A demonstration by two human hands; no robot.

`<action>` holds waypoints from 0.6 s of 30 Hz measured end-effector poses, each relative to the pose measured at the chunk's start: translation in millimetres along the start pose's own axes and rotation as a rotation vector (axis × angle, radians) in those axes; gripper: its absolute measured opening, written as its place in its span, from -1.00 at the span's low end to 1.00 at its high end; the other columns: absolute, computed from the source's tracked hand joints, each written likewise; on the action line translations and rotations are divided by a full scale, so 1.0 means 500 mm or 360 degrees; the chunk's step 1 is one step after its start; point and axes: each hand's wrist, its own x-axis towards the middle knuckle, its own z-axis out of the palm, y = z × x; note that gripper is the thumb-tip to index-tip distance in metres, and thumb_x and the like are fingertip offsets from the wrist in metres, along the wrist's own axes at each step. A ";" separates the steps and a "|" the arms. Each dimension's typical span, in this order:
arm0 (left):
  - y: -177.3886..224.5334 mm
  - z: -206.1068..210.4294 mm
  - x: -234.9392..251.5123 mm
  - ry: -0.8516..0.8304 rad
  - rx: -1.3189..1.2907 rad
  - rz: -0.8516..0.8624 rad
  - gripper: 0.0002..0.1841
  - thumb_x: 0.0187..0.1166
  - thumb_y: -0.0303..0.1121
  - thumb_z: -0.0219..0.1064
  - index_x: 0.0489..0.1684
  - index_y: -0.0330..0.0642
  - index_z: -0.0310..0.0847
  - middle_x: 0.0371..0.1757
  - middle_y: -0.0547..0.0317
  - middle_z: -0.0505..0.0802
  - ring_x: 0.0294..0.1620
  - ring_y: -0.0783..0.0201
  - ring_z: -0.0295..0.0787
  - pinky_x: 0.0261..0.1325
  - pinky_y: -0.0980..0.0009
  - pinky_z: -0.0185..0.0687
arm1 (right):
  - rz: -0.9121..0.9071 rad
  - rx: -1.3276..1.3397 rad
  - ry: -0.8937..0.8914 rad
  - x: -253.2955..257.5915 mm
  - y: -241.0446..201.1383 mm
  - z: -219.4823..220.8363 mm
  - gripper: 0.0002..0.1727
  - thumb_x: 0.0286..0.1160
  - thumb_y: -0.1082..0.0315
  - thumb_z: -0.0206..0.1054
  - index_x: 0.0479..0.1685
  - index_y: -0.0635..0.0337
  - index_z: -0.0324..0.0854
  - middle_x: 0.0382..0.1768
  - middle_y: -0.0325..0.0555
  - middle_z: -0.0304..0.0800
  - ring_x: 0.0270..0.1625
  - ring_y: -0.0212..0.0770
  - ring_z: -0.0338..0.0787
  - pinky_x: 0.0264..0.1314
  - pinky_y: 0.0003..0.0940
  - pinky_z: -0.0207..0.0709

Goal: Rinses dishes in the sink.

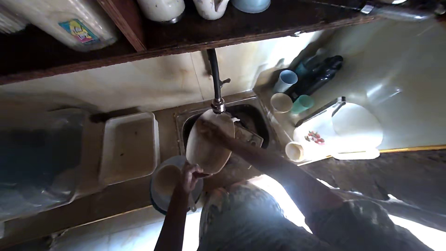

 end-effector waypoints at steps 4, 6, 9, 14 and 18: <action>-0.009 0.004 -0.035 -0.0015 0.0099 -0.0026 -0.64 0.41 -0.75 0.01 0.18 -0.37 0.32 -0.37 0.18 0.70 -0.44 0.33 0.78 -0.26 0.30 0.87 | 0.0557 -0.0345 0.0437 0.043 0.081 -0.035 -0.52 0.52 0.37 0.45 0.40 0.36 0.58 0.54 0.37 0.47 0.50 0.33 0.60 0.49 0.23 0.54; -0.012 0.003 -0.026 -0.0002 0.0103 -0.0037 -0.66 0.40 -0.76 0.02 0.13 -0.35 0.34 -0.41 0.22 0.71 -0.47 0.36 0.78 -0.29 0.35 0.87 | 0.0718 -0.0196 0.0354 0.037 -0.014 -0.040 -0.50 0.60 0.31 0.39 0.48 0.30 0.52 0.45 0.34 0.59 0.38 0.30 0.72 0.37 0.25 0.61; 0.006 -0.007 0.004 0.0050 0.0043 0.0007 -0.74 0.44 -0.76 0.03 0.02 -0.33 0.36 -0.43 0.21 0.71 -0.48 0.34 0.77 -0.31 0.35 0.86 | 0.0327 0.0132 0.0116 0.005 -0.119 0.027 -0.48 0.49 0.36 0.46 0.47 0.23 0.62 0.46 0.27 0.60 0.48 0.20 0.62 0.54 0.08 0.52; 0.009 -0.036 0.030 0.0130 -0.0088 0.0095 -0.65 0.48 -0.70 -0.04 0.24 -0.35 0.29 -0.30 0.12 0.70 -0.41 0.27 0.79 -0.33 0.26 0.85 | 0.0047 0.0305 -0.0552 -0.078 -0.106 -0.030 -0.58 0.51 0.38 0.44 0.34 0.34 0.70 0.42 0.28 0.64 0.48 0.08 0.63 0.62 -0.11 0.42; -0.004 -0.016 -0.003 -0.0037 -0.0010 -0.0013 -0.75 0.48 -0.73 -0.06 -0.04 -0.27 0.37 -0.50 0.27 0.73 -0.50 0.35 0.79 -0.31 0.32 0.87 | 0.0500 -0.0150 0.0009 -0.021 0.004 -0.074 -0.51 0.54 0.48 0.37 0.50 0.19 0.62 0.48 0.31 0.59 0.47 0.28 0.65 0.51 0.19 0.52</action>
